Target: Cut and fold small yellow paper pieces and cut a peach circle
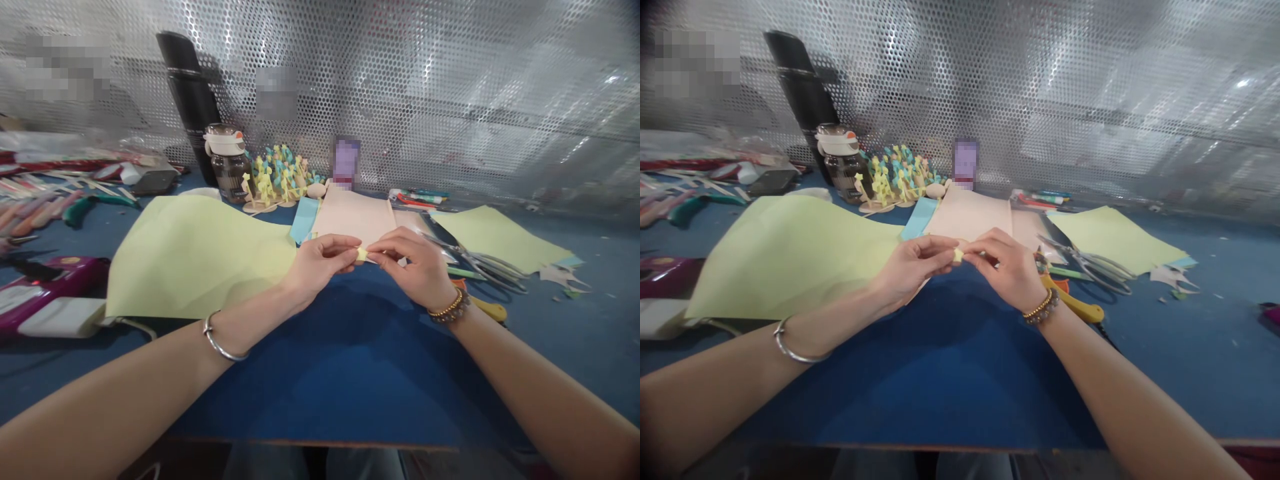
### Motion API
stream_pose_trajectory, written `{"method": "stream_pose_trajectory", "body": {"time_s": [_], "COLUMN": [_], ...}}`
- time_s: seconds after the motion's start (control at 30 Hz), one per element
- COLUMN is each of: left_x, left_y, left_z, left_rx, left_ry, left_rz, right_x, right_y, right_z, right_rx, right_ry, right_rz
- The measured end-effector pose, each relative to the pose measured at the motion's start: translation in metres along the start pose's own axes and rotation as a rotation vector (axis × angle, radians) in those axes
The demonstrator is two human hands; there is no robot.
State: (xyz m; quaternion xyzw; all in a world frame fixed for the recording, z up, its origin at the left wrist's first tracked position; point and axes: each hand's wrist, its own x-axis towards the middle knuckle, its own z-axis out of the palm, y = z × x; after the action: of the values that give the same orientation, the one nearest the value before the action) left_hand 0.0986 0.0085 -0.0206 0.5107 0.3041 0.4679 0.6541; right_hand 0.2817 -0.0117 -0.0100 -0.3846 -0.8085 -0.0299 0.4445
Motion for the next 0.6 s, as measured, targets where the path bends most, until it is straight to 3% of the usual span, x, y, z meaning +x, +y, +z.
{"method": "stream_pose_trajectory", "body": {"time_s": [0.6], "left_x": [-0.0014], "left_y": [0.0030], "left_z": [0.0020], "left_rx": [0.008], "left_ry": [0.007], "left_rz": [-0.018], "right_x": [-0.0012], "right_y": [0.0006], "right_z": [-0.0014], "right_rx": [-0.122], "right_ry": [-0.024], "right_rz": [-0.077]}}
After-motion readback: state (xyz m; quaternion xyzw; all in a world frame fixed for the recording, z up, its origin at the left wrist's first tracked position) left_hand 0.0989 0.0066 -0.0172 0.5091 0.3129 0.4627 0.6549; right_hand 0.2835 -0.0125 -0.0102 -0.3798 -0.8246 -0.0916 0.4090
